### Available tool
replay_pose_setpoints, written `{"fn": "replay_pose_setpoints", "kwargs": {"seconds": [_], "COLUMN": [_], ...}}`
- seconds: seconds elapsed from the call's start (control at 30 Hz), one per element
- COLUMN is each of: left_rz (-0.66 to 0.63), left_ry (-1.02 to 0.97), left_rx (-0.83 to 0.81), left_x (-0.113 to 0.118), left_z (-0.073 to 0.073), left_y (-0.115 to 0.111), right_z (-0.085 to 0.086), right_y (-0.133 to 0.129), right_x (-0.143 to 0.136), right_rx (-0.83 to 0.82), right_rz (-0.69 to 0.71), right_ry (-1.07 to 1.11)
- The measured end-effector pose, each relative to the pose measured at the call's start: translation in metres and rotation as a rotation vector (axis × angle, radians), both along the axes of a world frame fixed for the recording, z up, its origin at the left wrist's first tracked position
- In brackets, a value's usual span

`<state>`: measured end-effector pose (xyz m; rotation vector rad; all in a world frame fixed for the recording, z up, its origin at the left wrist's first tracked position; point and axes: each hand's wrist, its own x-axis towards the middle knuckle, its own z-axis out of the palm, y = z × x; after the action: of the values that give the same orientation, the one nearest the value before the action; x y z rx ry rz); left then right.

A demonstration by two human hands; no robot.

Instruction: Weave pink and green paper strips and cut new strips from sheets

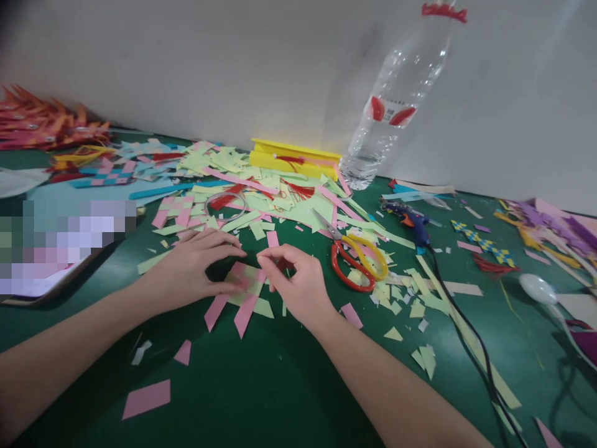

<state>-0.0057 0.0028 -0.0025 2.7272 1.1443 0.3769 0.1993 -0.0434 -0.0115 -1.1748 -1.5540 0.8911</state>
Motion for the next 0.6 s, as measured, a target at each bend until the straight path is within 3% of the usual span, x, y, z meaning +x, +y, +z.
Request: {"fn": "replay_pose_setpoints", "kwargs": {"seconds": [0.27,0.6], "left_rz": [-0.012,0.132], "left_ry": [-0.007,-0.120], "left_rx": [-0.029,-0.216], "left_x": [0.0013,0.0086], "left_z": [-0.0018,0.0021], "left_y": [-0.0016,-0.0079], "right_z": [-0.0015,0.0023], "right_y": [0.0012,-0.0012], "right_x": [-0.0007,-0.0032], "right_rx": [0.015,0.095], "right_rz": [-0.007,0.011], "right_ry": [0.007,-0.123]}}
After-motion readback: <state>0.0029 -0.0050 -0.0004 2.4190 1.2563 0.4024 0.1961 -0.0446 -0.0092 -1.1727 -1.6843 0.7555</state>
